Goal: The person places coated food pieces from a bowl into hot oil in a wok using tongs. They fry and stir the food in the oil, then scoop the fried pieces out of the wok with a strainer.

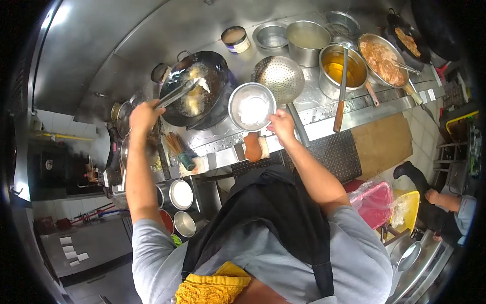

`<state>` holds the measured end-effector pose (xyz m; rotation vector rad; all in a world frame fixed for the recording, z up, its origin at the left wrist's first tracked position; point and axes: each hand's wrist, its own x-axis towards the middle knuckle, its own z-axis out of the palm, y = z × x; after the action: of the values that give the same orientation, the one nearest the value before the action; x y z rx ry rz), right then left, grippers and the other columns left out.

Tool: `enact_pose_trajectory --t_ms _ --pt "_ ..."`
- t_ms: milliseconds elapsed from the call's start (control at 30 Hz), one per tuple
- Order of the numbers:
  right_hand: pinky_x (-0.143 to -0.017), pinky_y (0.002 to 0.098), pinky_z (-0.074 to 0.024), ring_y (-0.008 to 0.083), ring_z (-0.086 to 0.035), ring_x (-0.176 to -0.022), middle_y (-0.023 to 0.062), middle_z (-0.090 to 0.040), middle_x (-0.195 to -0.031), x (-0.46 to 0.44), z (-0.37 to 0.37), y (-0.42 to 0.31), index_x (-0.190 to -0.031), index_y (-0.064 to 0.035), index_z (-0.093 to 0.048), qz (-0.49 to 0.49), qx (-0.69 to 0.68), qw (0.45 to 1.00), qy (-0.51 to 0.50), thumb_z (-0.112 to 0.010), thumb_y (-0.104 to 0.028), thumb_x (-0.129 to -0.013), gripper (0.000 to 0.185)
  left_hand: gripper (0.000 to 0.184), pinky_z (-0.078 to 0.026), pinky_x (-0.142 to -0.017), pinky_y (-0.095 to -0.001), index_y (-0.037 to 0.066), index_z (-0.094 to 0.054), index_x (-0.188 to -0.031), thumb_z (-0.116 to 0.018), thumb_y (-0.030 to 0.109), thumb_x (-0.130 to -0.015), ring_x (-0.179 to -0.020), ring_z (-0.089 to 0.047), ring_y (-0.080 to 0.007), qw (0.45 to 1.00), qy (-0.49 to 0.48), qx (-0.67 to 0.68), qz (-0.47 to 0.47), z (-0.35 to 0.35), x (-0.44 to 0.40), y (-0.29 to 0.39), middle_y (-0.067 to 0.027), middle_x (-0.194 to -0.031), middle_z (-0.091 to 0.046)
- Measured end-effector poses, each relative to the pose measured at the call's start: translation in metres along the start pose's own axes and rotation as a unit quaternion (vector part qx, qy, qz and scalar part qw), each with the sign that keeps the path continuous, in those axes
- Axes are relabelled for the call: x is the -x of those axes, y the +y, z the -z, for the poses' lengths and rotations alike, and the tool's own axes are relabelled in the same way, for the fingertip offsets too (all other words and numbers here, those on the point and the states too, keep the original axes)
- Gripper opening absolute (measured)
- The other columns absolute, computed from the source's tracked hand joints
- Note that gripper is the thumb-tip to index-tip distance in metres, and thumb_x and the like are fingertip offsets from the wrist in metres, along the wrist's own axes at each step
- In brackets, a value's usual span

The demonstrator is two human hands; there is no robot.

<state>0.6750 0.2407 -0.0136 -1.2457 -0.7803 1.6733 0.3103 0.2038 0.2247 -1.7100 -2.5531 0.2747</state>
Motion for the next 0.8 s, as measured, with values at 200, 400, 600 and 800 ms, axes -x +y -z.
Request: enact_pose_trajectory --t_ms 200,400,600,800 --pt "-0.047 0.0240 -0.0484 0.0110 -0.056 -0.051 0.0040 -0.056 -0.063 0.016 0.027 -0.004 -0.070 -0.0051 -0.053 -0.002 -0.017 0.999 0.029 -0.059 -0.005 -0.081 0.012 0.048 -0.051 -0.084 -0.0424 0.024 -0.061 -0.123 -0.066 0.046 -0.081 -0.099 -0.064 -0.0307 0.992 0.083 0.050 0.081 -0.080 -0.033 0.030 -0.0135 -0.106 -0.067" --pt "-0.046 0.0262 -0.0464 0.0113 -0.053 -0.053 0.0024 -0.052 -0.063 0.013 0.045 -0.003 -0.067 -0.0041 -0.051 0.039 0.004 0.999 0.014 -0.058 -0.005 -0.080 0.015 0.049 -0.052 -0.075 -0.0441 0.022 -0.063 -0.121 -0.068 0.047 -0.079 -0.087 -0.066 -0.0336 0.981 0.165 0.098 0.016 -0.009 0.046 0.062 -0.0155 -0.092 -0.069" --pt "-0.047 0.0319 -0.0433 0.0116 -0.051 -0.052 0.0063 -0.051 -0.061 0.010 0.052 -0.010 -0.066 -0.0028 -0.050 0.103 0.126 0.987 -0.005 -0.057 -0.007 -0.078 0.015 0.044 -0.053 -0.074 -0.0402 0.019 -0.067 -0.112 -0.074 0.039 -0.073 -0.084 -0.067 -0.0306 0.981 0.056 0.030 -0.181 0.044 0.124 0.110 -0.0129 -0.090 -0.070" --pt "-0.059 0.0401 -0.0430 0.0258 -0.054 -0.059 0.0135 -0.051 -0.062 0.019 0.046 -0.018 -0.069 -0.0019 -0.051 0.261 0.274 0.925 0.017 -0.059 -0.015 -0.074 0.017 0.043 -0.054 -0.072 -0.0413 0.021 -0.067 -0.113 -0.071 0.041 -0.075 -0.083 -0.067 -0.0298 0.982 -0.011 -0.029 -0.186 0.022 0.122 0.140 -0.0119 -0.086 -0.069"
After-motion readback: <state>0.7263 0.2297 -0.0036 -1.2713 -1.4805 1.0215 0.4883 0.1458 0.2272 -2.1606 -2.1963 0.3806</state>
